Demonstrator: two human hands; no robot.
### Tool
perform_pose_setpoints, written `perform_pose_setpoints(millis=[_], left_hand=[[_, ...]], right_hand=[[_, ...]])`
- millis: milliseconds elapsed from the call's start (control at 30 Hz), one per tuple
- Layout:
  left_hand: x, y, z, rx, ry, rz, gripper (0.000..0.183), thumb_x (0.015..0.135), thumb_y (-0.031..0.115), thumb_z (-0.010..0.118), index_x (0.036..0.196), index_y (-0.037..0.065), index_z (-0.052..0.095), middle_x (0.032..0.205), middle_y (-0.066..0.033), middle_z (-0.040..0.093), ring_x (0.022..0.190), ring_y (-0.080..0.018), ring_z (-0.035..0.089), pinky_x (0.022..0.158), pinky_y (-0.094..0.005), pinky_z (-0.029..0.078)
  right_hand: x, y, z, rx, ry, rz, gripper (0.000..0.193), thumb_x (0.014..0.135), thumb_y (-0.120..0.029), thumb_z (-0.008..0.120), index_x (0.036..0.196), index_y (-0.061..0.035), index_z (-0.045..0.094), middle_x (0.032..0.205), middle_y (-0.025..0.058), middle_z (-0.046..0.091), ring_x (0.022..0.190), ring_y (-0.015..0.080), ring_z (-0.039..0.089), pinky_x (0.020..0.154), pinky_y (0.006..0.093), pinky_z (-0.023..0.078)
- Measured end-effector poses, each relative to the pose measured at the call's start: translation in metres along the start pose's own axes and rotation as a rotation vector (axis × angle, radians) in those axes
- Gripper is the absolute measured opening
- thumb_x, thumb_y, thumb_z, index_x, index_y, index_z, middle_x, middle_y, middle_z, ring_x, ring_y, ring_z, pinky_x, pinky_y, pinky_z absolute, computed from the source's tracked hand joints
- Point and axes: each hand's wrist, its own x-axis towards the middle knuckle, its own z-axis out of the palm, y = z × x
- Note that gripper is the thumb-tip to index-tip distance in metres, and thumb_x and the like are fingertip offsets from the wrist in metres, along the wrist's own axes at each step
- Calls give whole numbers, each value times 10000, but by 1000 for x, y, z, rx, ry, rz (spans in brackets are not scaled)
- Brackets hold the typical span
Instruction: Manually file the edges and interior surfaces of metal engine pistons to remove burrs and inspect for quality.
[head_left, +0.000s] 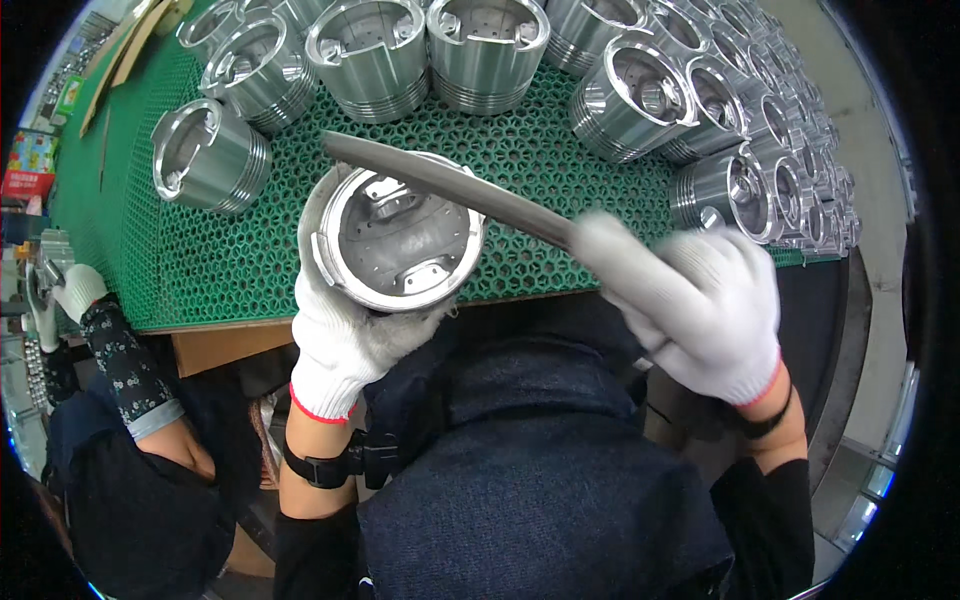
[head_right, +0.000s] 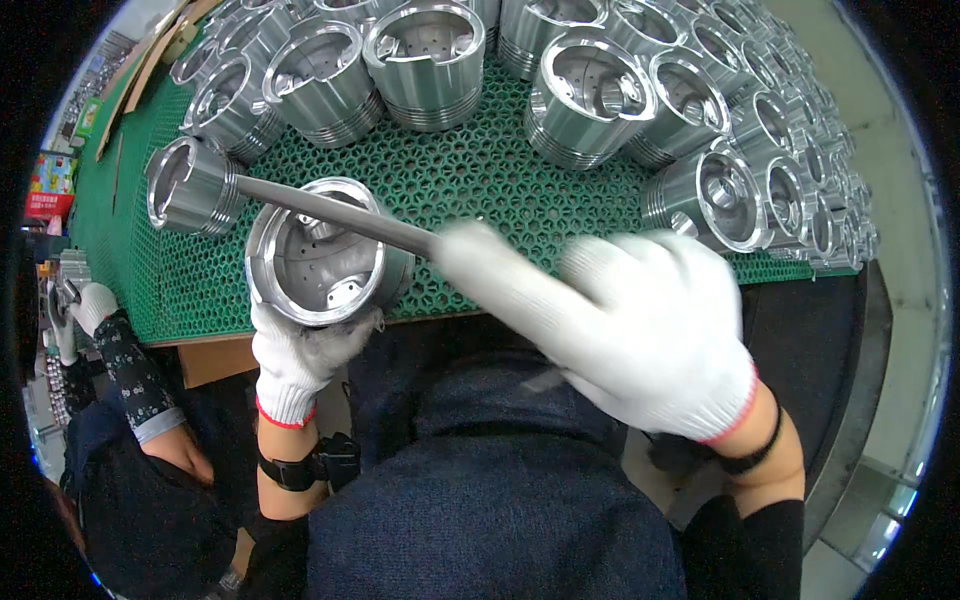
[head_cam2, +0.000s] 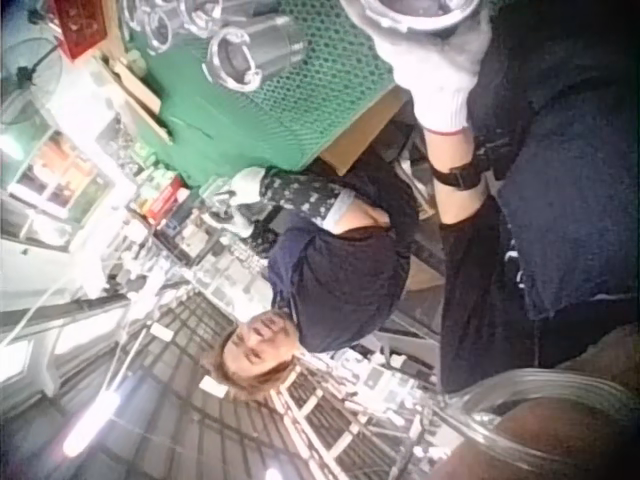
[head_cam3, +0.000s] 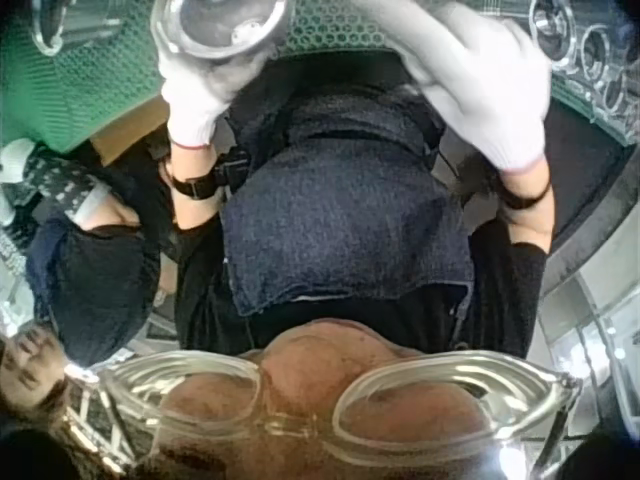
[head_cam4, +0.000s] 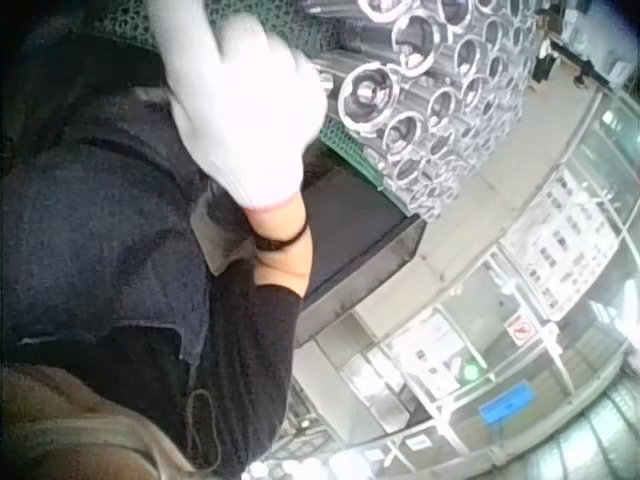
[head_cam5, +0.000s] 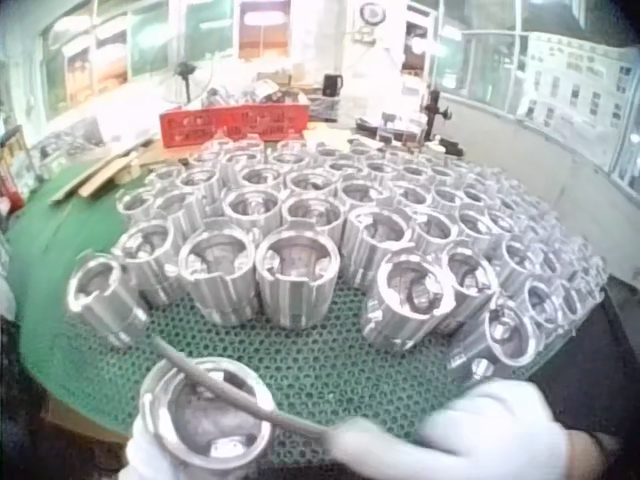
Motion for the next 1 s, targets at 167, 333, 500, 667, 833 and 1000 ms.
perform_pose_setpoints(millis=[167,333,500,667,833,1000], left_hand=[[-2,7,-5,32,-8,7,1121,581,200,874,1436,-6,179,1282,-162,518,1171,-271,557,1001,-354,467],[5,-8,7,-135,17,23,953,604,184,797,1400,-11,310,1299,-149,533,1189,-265,549,1045,-360,425],[-4,0,-2,70,-69,-137,1101,591,241,872,1421,-20,198,1281,-159,506,1194,-259,529,1020,-358,448],[-2,2,0,10,-100,-103,1085,598,254,845,1435,11,199,1304,-135,498,1209,-252,521,1058,-355,408],[3,4,2,483,-71,174,1065,625,305,822,1447,47,196,1347,-104,478,1243,-254,489,1117,-379,321],[-5,-2,10,-41,33,-33,1196,571,282,905,1452,-3,149,1336,-177,459,1271,-273,461,1080,-391,389]], right_hand=[[-10,8,-3,-69,-46,-44,498,659,-130,678,1151,-207,688,573,-16,397,475,150,447,472,314,370],[37,-3,22,-106,108,-57,510,700,-181,641,1201,-279,663,572,-27,384,472,137,448,454,295,364],[-9,7,-11,-28,-65,5,479,679,-146,676,1157,-131,676,551,-28,407,468,128,465,433,301,359],[-1,14,1,-136,5,-48,406,702,-164,651,1092,-263,710,545,-39,321,445,122,401,437,286,339],[44,5,31,-77,303,-56,520,740,-156,631,1245,-280,617,555,-28,401,427,121,457,413,276,386],[2,24,18,574,163,69,581,717,22,658,1285,-69,578,674,52,580,570,173,590,544,291,477]])
